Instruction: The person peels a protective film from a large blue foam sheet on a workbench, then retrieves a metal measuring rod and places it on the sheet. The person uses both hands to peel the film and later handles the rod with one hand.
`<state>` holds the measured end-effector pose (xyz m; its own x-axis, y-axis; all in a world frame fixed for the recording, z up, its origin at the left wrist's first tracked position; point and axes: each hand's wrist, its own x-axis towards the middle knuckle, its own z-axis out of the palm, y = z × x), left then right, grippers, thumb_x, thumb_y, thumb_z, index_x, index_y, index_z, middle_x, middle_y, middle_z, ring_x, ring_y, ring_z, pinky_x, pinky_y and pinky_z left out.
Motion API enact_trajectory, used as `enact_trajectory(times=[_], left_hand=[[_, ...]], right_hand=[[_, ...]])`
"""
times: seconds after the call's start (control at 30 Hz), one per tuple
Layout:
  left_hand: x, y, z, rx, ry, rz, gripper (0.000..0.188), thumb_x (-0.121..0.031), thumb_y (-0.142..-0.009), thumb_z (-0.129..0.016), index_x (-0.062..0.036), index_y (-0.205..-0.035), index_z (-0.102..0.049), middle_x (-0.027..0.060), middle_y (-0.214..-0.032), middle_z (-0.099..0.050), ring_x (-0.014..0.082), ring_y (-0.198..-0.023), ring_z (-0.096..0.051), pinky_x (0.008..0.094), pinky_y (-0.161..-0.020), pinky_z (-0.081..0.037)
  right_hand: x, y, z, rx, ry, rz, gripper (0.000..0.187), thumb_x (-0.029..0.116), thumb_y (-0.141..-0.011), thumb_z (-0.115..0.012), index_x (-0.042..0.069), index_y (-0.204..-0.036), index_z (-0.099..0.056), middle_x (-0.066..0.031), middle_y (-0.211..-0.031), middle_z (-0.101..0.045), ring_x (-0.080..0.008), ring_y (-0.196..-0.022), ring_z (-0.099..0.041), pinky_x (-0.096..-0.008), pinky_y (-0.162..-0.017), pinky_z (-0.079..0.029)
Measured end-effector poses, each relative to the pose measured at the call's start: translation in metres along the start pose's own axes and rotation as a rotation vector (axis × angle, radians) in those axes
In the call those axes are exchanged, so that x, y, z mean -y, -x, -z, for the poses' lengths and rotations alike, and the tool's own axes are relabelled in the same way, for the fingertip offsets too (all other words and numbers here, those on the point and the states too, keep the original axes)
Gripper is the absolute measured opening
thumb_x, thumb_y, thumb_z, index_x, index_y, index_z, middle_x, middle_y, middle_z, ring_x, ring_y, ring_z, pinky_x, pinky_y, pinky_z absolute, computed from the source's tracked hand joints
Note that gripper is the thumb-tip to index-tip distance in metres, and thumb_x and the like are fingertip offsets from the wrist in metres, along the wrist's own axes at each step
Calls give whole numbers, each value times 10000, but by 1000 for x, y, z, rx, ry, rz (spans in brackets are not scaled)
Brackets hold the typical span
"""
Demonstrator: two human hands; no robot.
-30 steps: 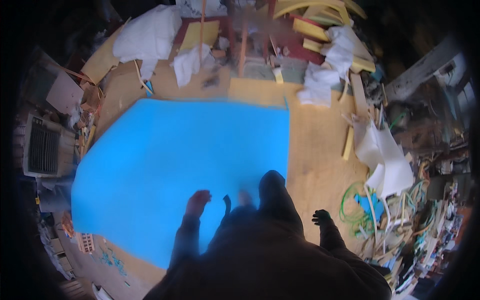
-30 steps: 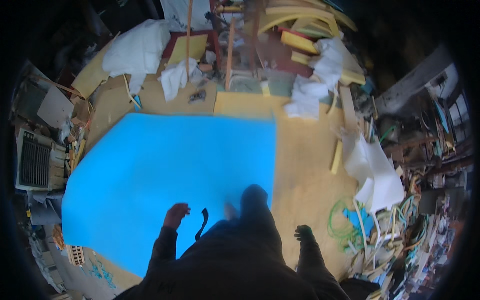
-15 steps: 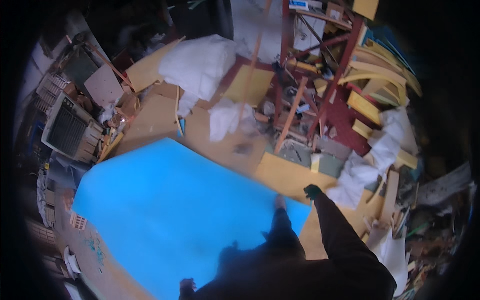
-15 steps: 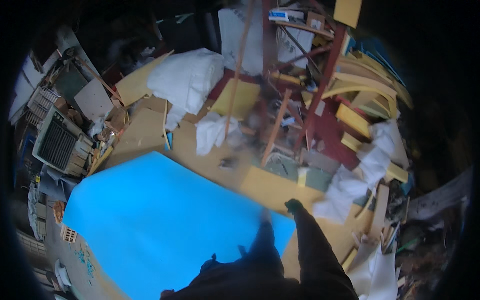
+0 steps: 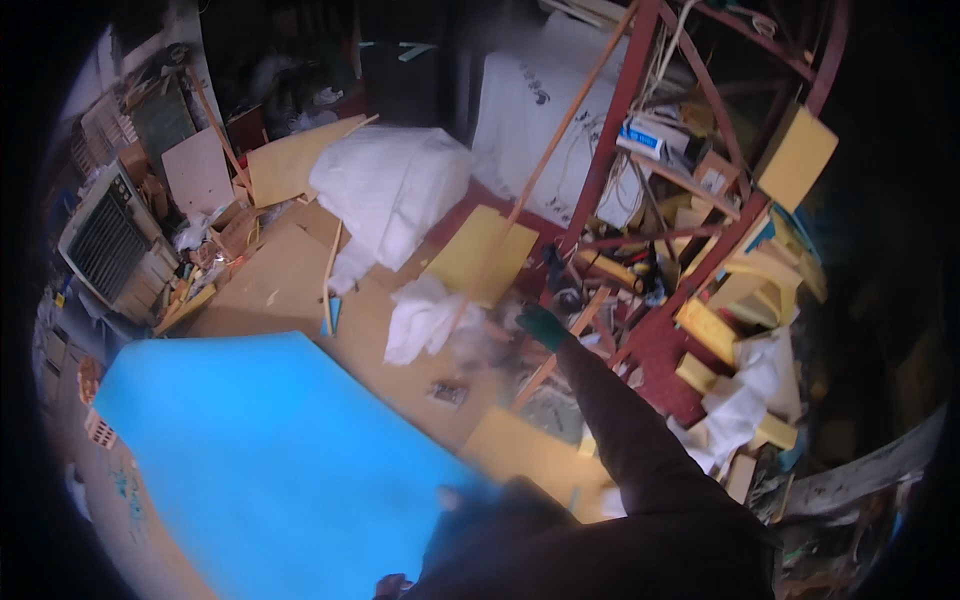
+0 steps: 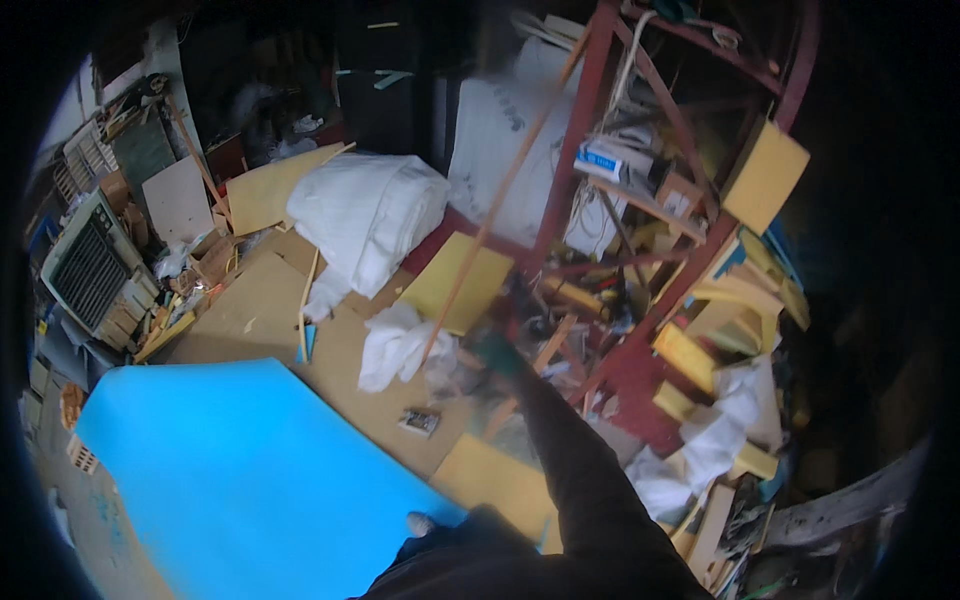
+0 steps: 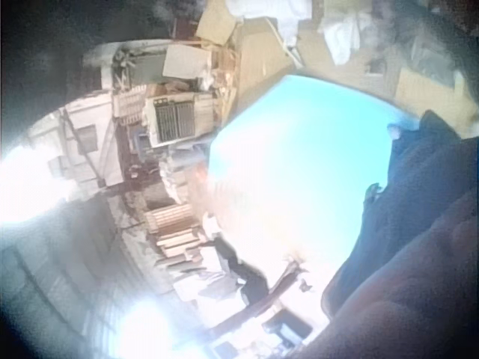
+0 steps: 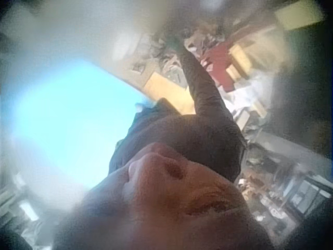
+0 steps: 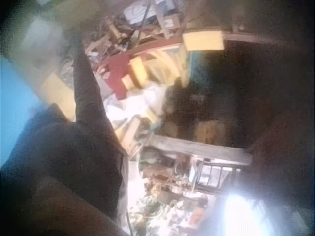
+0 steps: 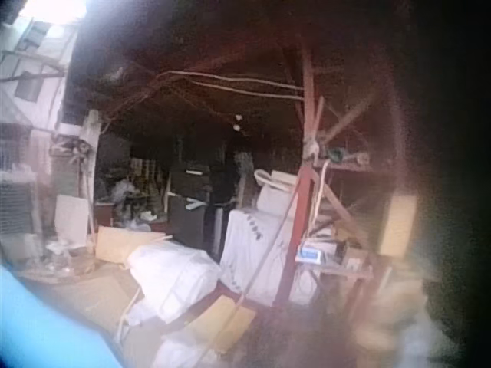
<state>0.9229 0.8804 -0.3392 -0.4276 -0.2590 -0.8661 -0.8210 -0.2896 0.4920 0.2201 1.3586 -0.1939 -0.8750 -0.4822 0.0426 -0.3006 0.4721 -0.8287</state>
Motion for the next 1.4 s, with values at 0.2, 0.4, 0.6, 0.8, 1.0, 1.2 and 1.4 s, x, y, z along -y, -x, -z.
enact_trajectory(times=[0.2,0.4,0.6,0.8,1.0,1.2,1.4], left_hand=[[-43,-36,-4,-345,262,-219,428,-385,-1011,-702,-119,-1343,-661,100,-1100,-788,221,-840,-753,340,-561,-494],[10,36,-116,-637,-116,-250,210,-229,-961,-737,-40,-1037,-683,119,-944,-762,252,-752,-723,388,-583,-560],[80,194,-372,-579,388,262,416,-404,-1012,-699,-72,-1261,-725,115,-1105,-802,225,-878,-794,365,-658,-561],[86,259,-535,-541,525,432,417,-332,-1014,-676,6,-1253,-725,168,-1132,-778,251,-886,-764,398,-793,-643],[76,225,-572,-729,825,362,435,-409,-1012,-708,-44,-1248,-730,96,-1030,-789,227,-836,-765,398,-743,-611],[38,224,-536,-953,819,90,370,-285,-1033,-700,39,-1211,-718,140,-1018,-769,231,-882,-751,375,-812,-631],[74,232,-600,-1087,989,103,361,-316,-988,-705,15,-1118,-765,105,-953,-787,196,-822,-753,348,-761,-619]], right_hand=[[-64,-162,77,-510,1005,758,247,193,-943,-692,122,-1179,-688,-98,-1067,-656,-294,-1073,-661,-421,-940,-540],[-113,-287,137,-492,755,342,373,292,-936,-736,26,-1194,-695,-130,-1039,-689,-309,-982,-678,-444,-854,-559],[-99,-387,167,-526,-35,-186,546,391,-929,-781,-71,-1208,-702,-163,-1011,-722,-324,-892,-695,-467,-768,-578],[-35,-417,140,-516,-209,-277,610,385,-945,-806,-141,-1230,-684,-218,-1105,-727,-336,-861,-701,-512,-720,-590],[63,-409,10,-17,-254,186,627,349,-910,-860,-111,-1293,-673,-189,-1189,-717,-286,-981,-685,-440,-843,-579],[141,-335,-145,338,-168,460,380,248,-1019,-714,-41,-1265,-692,-108,-1122,-750,-225,-980,-668,-364,-897,-540],[202,-247,-237,777,-236,530,314,157,-1022,-701,-60,-1248,-681,-72,-1133,-717,-156,-1010,-636,-321,-922,-513]])
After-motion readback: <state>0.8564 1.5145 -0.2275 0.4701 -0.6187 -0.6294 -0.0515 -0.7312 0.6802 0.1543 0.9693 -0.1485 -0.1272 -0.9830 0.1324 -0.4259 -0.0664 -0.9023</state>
